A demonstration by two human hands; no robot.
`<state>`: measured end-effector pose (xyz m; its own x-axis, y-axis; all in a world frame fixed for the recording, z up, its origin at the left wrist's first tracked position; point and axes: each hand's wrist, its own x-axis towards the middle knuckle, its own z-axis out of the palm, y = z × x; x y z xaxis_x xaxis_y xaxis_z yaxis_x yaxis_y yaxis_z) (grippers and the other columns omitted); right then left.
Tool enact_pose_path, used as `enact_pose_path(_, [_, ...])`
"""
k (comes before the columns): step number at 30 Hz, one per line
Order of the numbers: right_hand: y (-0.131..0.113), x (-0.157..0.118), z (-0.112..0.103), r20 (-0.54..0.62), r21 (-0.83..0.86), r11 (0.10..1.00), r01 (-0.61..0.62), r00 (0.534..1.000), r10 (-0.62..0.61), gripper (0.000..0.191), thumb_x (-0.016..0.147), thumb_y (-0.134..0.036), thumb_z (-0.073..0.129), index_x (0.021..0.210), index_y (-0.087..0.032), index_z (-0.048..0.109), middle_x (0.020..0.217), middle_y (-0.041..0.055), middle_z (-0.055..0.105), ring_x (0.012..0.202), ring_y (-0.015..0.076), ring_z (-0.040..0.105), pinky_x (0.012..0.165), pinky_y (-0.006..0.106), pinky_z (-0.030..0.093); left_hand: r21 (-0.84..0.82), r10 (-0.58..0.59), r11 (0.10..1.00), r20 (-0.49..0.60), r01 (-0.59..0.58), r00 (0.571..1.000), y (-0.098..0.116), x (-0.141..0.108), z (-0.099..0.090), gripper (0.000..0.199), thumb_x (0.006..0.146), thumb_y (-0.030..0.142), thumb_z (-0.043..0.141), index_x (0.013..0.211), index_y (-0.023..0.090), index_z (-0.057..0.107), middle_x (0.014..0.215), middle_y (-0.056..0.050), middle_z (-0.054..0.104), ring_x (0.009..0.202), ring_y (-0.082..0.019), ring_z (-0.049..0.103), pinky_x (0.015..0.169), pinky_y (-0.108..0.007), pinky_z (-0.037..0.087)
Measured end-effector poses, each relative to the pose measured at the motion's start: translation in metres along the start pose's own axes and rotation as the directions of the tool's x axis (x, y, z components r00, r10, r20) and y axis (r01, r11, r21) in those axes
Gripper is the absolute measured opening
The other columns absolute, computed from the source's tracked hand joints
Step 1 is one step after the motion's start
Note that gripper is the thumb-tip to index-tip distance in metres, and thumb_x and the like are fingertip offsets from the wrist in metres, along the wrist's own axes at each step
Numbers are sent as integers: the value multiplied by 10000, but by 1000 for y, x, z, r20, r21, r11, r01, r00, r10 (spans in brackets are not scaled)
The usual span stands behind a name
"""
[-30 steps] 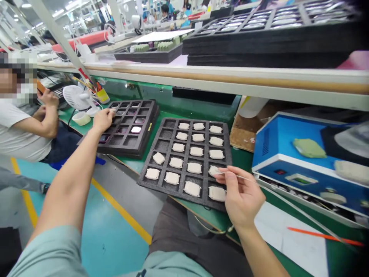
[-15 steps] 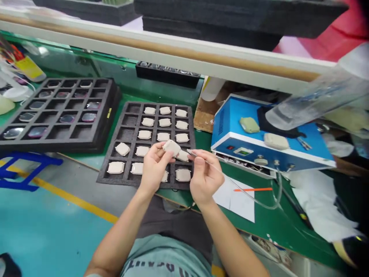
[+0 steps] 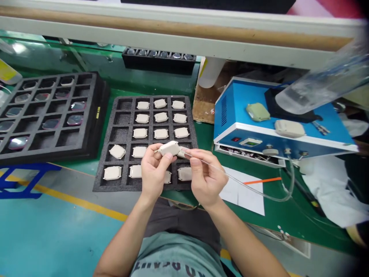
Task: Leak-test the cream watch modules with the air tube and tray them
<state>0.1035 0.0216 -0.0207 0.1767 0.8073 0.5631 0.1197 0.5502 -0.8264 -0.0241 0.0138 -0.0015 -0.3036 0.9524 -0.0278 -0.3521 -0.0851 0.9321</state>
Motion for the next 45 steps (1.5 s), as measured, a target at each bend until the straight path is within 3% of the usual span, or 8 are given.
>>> enact_pose_path(3, [1, 0, 0, -8, -3, 999, -45, 999, 45, 112, 1019, -283, 629, 1062, -250, 728, 1065, 64, 780, 1023, 224, 785, 848, 413, 719, 96, 44, 994, 31, -47, 999, -1, -1, -2, 360, 882, 395, 827, 1179, 245, 689, 1130, -68, 798, 1023, -217, 766, 895, -323, 627])
enact_pose_path(5, [0, 0, 1, -10, 18, 998, -64, 998, 64, 112, 1022, -296, 627, 1063, -249, 720, 1074, 65, 781, 1018, 225, 791, 864, 426, 721, 130, 62, 989, 37, -67, 997, -1, -1, -2, 315, 872, 374, 836, 1135, 242, 722, 1126, -70, 796, 1043, -224, 764, 927, -333, 619])
enact_pose_path(8, [0, 1, 1, -14, 50, 996, -68, 998, 68, 109, 1025, -303, 625, 1063, -248, 710, 1081, 67, 786, 1037, 239, 799, 875, 444, 723, 149, 52, 987, 30, -55, 998, -1, -3, 1, 271, 830, 358, 871, 1019, 234, 722, 1024, -61, 795, 965, -223, 775, 880, -342, 637])
enact_pose_path(23, [-2, 1, 1, -17, 30, 997, -70, 997, 70, 110, 1021, -283, 634, 1077, -248, 722, 1086, 68, 800, 1083, 256, 802, 878, 421, 715, 183, 77, 980, -19, -72, 997, -1, -9, 8, 299, 828, 346, 873, 1070, 208, 767, 1072, -92, 831, 980, -267, 809, 895, -380, 667])
enact_pose_path(37, [1, 2, 1, -15, 102, 994, -40, 999, 41, 174, 1010, -179, 649, 1125, -262, 750, 1109, 48, 799, 1088, 223, 798, 881, 359, 715, 163, 120, 980, -3, -118, 993, -1, -9, 9, 264, 839, 222, 847, 1081, 154, 766, 1064, -90, 840, 949, -188, 815, 860, -226, 643])
enact_pose_path(45, [1, 1, 0, -14, 106, 993, -49, 999, 51, 181, 1006, -171, 654, 1127, -263, 753, 1122, 49, 797, 1089, 219, 795, 883, 357, 710, 185, 146, 973, -9, -141, 989, -2, -9, 9, 255, 830, 206, 845, 1068, 149, 772, 1043, -93, 842, 932, -196, 819, 837, -230, 648])
